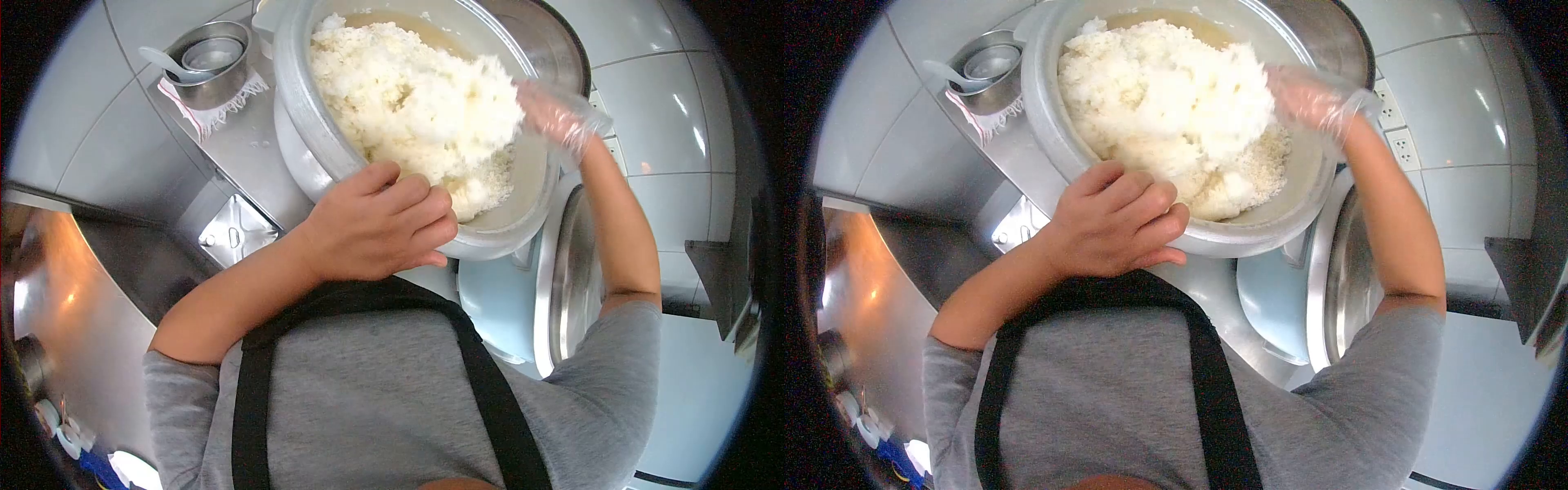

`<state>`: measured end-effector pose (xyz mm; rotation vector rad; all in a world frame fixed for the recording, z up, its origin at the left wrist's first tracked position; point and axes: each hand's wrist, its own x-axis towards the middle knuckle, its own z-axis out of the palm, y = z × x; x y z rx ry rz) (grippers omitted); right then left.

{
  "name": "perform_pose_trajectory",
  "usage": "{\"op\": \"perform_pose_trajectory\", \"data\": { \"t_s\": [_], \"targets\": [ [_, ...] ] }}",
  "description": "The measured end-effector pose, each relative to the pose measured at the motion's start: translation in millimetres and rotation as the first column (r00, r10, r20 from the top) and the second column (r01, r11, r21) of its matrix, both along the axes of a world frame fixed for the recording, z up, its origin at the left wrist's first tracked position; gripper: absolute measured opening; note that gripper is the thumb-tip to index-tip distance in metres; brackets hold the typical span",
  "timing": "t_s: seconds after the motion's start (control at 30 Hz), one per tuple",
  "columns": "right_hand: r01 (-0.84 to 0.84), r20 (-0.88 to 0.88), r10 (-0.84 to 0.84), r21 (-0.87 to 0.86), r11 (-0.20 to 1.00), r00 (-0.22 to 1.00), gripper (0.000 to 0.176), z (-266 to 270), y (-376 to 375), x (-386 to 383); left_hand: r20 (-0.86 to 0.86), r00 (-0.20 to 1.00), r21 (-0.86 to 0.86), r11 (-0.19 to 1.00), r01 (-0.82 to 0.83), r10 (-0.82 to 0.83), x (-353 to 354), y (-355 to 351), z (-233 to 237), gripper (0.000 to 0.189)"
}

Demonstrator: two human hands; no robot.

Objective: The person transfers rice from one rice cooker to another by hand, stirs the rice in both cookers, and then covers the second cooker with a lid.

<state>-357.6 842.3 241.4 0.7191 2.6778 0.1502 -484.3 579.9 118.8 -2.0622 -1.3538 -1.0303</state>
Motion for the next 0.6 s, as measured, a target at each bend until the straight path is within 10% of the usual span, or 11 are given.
{"op": "perform_pose_trajectory", "data": {
  "t_s": [0.2,0.4,0.5,0.6],
  "targets": [
    [-0.007,-0.078,0.049,0.471,0.882,0.996,0.041,13.8,-0.1,-46.5,0.007,1.000,-0.034,0.999,0.017,-0.017,-1.0,-1.4,0.2,0.034],
    [0.189,0.006,-0.228,0.538,0.821,0.974,0.042,32.1,-1.2,-57.0,-0.007,1.000,-0.031,0.999,0.008,-0.008,-3.3,-0.8,1.2,0.033],
    [0.176,-0.241,-0.020,0.649,0.740,0.970,0.038,18.5,66.9,-22.8,-0.006,1.000,-0.035,0.999,0.001,-0.001,-2.7,-0.6,1.5,0.033],
    [-0.100,-0.026,0.188,0.767,0.634,0.982,0.033,41.7,111.3,2.9,0.015,1.000,-0.028,1.000,-0.002,0.002,-1.1,-0.4,0.9,0.033]
  ]
}}
